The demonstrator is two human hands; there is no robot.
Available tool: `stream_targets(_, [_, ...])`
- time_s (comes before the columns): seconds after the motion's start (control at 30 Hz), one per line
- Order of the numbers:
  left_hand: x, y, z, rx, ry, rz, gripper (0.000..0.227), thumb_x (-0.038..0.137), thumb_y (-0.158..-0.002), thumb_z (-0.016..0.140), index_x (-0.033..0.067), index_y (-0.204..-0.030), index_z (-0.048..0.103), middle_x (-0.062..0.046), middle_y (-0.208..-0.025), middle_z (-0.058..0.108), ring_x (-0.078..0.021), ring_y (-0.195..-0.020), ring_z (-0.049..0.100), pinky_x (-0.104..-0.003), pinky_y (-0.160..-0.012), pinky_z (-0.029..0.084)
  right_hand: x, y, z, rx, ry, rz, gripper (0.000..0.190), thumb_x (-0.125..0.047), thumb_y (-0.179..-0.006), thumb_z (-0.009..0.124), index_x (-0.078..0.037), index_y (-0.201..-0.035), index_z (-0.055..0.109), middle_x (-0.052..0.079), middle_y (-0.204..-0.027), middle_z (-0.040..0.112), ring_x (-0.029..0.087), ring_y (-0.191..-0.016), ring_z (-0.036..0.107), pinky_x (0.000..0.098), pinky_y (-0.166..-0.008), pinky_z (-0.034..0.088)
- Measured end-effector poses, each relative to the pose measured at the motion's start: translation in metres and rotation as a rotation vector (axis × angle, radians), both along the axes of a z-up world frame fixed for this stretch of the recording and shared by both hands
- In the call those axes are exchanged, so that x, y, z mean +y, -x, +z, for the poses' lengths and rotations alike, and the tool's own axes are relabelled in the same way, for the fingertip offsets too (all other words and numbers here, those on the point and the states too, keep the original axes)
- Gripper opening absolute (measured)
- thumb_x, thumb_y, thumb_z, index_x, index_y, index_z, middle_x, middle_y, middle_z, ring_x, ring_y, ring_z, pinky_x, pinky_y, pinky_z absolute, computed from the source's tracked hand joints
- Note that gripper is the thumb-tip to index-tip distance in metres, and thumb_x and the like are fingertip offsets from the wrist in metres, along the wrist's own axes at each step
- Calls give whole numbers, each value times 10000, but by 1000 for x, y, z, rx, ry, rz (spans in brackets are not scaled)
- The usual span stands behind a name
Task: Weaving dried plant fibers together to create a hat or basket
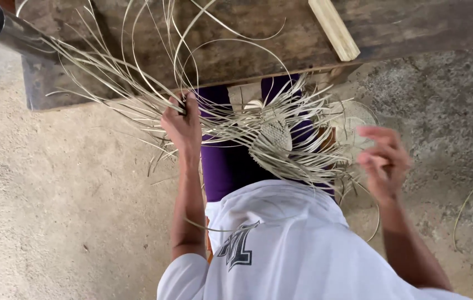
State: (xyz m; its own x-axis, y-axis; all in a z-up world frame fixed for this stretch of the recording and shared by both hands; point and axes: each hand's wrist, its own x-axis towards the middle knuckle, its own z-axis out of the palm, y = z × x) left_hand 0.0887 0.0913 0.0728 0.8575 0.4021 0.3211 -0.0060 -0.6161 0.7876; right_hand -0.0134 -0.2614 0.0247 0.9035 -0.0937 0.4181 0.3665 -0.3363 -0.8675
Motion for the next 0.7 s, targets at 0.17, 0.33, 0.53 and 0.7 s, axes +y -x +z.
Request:
stream_targets(0.17, [-1,-5,8,-76,70,-73,142,200,-903,548,99,-873,644,-25,-479,553,-139,-435,523,-242,-503,438,101,-15,8,-65,229,290,483,-512,-623,791,-124,-764,540,115,-1052,487,317,-870,577,398,-793,481])
stream_targets(0.33, [40,-44,-6,-176,-58,-25,152,197,-908,544,80,-855,625,-80,-503,561,-205,-430,579,-297,-462,458,96,8,-41,-38,616,421,321,-189,-774,667,-144,-677,364,52,-841,399,240,-628,478,344,-514,461])
stream_targets(0.53, [130,-98,-77,-189,54,210,351,406,-891,521,77,-806,610,-98,-553,588,-201,-487,592,-352,-511,443,86,33,-90,-3,728,330,260,-197,-740,645,-163,-640,407,-16,-752,421,240,-583,539,360,-457,456])
stream_targets(0.7, [53,-27,10,252,8,80,844,627,-941,224,-158,-1235,327,-250,-981,649,-361,-989,629,-519,-841,444,81,42,-105,60,712,331,219,-177,-667,646,-168,-638,429,-21,-756,428,245,-612,551,366,-461,452])
